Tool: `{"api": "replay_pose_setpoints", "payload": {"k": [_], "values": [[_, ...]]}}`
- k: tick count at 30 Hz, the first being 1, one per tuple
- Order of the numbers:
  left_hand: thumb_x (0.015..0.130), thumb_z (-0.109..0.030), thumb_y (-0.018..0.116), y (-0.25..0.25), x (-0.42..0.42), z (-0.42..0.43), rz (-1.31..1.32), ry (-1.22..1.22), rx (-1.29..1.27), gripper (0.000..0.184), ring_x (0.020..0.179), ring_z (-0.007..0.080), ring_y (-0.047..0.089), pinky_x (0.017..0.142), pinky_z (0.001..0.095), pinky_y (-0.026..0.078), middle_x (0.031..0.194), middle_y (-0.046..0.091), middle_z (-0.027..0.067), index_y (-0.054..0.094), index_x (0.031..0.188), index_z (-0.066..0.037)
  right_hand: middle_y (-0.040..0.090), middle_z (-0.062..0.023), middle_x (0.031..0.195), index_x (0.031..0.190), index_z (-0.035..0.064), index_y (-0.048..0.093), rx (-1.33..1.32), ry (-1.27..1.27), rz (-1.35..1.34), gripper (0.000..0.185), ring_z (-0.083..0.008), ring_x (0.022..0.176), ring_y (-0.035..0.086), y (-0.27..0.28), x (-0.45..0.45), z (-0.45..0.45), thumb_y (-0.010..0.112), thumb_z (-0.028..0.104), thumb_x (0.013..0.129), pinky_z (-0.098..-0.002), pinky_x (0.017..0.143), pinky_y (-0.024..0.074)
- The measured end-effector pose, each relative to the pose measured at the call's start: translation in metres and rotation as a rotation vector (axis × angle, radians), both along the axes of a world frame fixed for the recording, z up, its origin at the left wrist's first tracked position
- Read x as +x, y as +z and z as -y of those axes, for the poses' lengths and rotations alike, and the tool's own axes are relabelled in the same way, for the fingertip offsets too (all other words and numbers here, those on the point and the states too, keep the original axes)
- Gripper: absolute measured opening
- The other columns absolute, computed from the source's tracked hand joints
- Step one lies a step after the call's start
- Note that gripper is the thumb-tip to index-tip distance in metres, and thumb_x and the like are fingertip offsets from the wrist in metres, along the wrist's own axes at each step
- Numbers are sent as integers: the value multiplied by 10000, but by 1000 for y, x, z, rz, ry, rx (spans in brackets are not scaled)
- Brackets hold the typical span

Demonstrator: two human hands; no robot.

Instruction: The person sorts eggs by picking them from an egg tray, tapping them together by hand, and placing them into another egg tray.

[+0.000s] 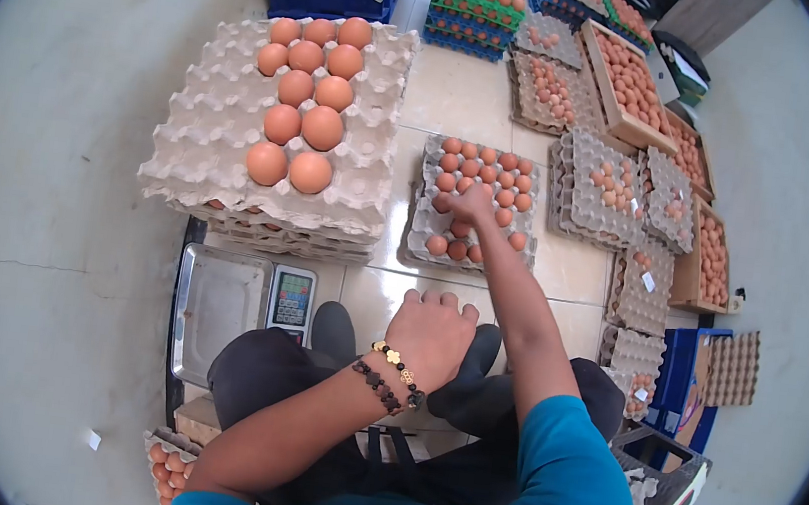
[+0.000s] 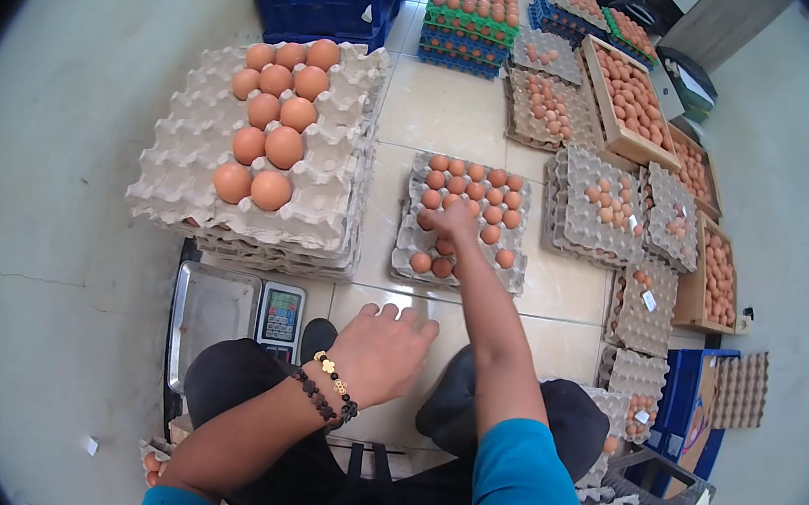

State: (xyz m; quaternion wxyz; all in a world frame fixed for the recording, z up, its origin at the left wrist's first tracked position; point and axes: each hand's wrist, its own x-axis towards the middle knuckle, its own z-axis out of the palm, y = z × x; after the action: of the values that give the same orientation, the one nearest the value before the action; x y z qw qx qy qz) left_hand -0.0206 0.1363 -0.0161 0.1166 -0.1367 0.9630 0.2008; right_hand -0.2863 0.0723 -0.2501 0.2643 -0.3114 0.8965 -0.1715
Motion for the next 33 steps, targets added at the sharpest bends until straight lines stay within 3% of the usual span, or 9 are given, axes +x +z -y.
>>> {"api": "replay_pose_setpoints", "payload": {"k": [7, 11, 14, 20, 23, 24, 25, 26, 33], "values": [[880, -213, 599, 0, 1, 10, 5, 58, -24, 286, 992, 307, 655, 862, 446, 506, 1004, 666, 144, 617, 1106, -37, 702, -160, 1089, 1131, -1, 616, 127, -123, -85, 642, -268, 1043, 686, -4, 20, 22, 779, 435, 688, -367, 865, 550], [880, -174, 605, 3, -3, 28, -55, 164, 60, 384, 991, 343, 651, 877, 470, 511, 1014, 662, 185, 537, 1209, 11, 664, -81, 869, 1034, 35, 648, -124, -83, 427, 502, -172, 777, 666, -17, -26, 4, 760, 421, 734, -329, 614, 527], [870, -155, 619, 10, -8, 48, -201, 268, 229, 528, 1019, 391, 634, 900, 477, 515, 1056, 648, 242, 432, 1316, 58, 538, 19, 681, 981, 81, 663, -247, -8, 906, 319, -88, 529, 516, 35, -42, -11, 693, 362, 832, -280, 426, 399], [833, -211, 731, 15, -24, 55, -703, 386, 476, 809, 1124, 354, 627, 899, 418, 539, 1213, 610, 263, 302, 1470, 43, 585, 5, 651, 963, 31, 698, -327, 469, 871, 269, -85, 548, 560, 190, 1, -57, 685, 279, 859, -231, 422, 416], [818, -121, 761, 2, -40, 59, -699, 281, 1077, 818, 1094, 185, 628, 829, 302, 557, 1238, 613, 149, 320, 1499, -17, 651, -38, 706, 909, 2, 714, -413, 561, 766, 279, -91, 573, 601, 246, 43, -86, 691, 276, 862, -218, 403, 425], [815, -92, 756, 23, -37, 56, -606, 227, 1237, 819, 1085, 164, 625, 819, 287, 558, 1249, 606, 135, 320, 1505, -26, 708, -78, 866, 936, -15, 714, -332, 485, 743, 224, -125, 740, 682, 263, 53, -95, 660, 183, 847, -236, 559, 546], [812, -64, 751, 35, -34, 53, -503, 174, 1394, 822, 1076, 143, 621, 809, 271, 559, 1260, 598, 121, 320, 1511, -36, 707, -84, 903, 946, -14, 712, -299, 441, 712, 240, -127, 738, 683, 279, 64, -103, 646, 199, 860, -235, 548, 543], [851, 3, 624, 33, -33, 53, -489, 107, 1385, 765, 935, 164, 703, 705, 233, 577, 1388, 523, 172, 277, 1531, -40, 705, -91, 940, 957, -13, 710, -263, 396, 683, 256, -129, 737, 684, 293, 75, -109, 632, 216, 874, -234, 538, 540], [910, -50, 546, 34, -31, 51, -439, 152, 1874, 679, 1210, 293, 605, 847, 355, 615, 1468, 444, 181, 258, 1521, 16, 575, -154, 1268, 1404, 50, 421, -579, 265, 978, 614, -153, 815, 681, 258, 77, -137, 330, 527, 1027, -275, 579, 552]]}}
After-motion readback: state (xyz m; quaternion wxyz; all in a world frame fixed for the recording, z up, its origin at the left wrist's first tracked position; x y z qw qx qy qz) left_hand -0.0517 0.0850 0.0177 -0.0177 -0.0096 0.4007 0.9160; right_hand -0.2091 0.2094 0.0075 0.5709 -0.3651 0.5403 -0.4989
